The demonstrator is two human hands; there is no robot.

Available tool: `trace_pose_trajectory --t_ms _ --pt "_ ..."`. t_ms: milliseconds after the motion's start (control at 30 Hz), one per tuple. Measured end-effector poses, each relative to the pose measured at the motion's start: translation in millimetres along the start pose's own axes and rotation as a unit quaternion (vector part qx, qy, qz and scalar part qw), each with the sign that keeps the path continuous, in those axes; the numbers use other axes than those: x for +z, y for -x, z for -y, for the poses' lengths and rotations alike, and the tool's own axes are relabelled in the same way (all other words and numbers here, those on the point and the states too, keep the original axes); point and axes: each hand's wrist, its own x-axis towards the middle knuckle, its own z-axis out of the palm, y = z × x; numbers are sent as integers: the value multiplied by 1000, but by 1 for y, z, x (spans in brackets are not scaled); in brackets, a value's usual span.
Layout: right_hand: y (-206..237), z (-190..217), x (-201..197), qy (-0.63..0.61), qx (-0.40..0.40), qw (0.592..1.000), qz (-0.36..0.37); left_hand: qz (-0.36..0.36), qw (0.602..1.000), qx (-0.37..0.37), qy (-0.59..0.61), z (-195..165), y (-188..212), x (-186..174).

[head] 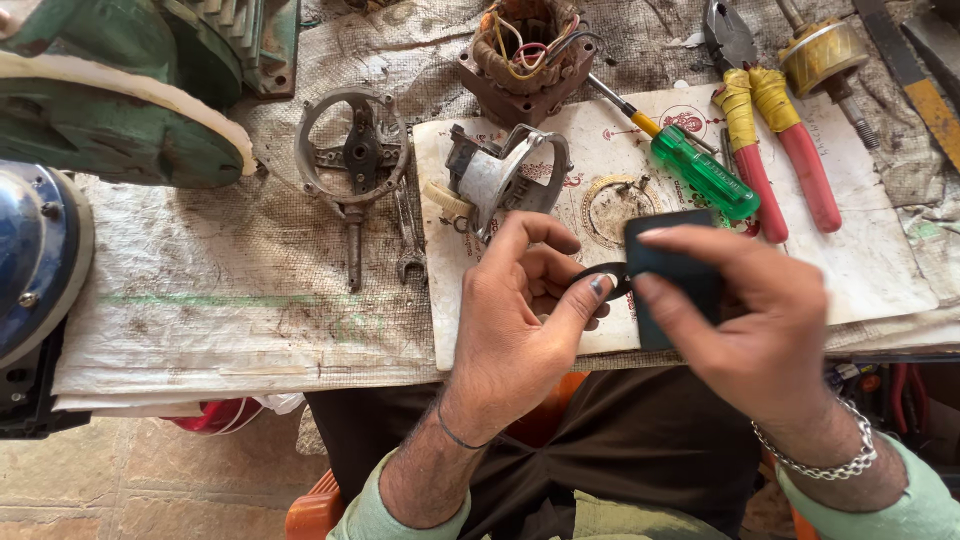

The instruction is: The person handles a disassembled electric motor end bell on a cluttered workbench, then picks up a small metal bracket and sands its edges by hand using a piece of sandpaper, repeatedly rubbing the sandpaper around the part's edges and holes for the rest of the clip.

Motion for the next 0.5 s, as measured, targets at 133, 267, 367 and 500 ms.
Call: trace_pose_trajectory --t_ms 133,267,367,500 --pt "2 0 0 15 32 999 -26 -11 999 4 -43 -2 1 1" --pt "7 0 -2 -73 55 995 -28 -13 1000 -1 -27 -3 1 0" --pt "7 0 -3 -123 72 989 -31 -12 1000 1 -27 -3 1 1" --pt "1 -1 0 -17 7 1000 9 -7 1000 7 -16 -1 2 -1"
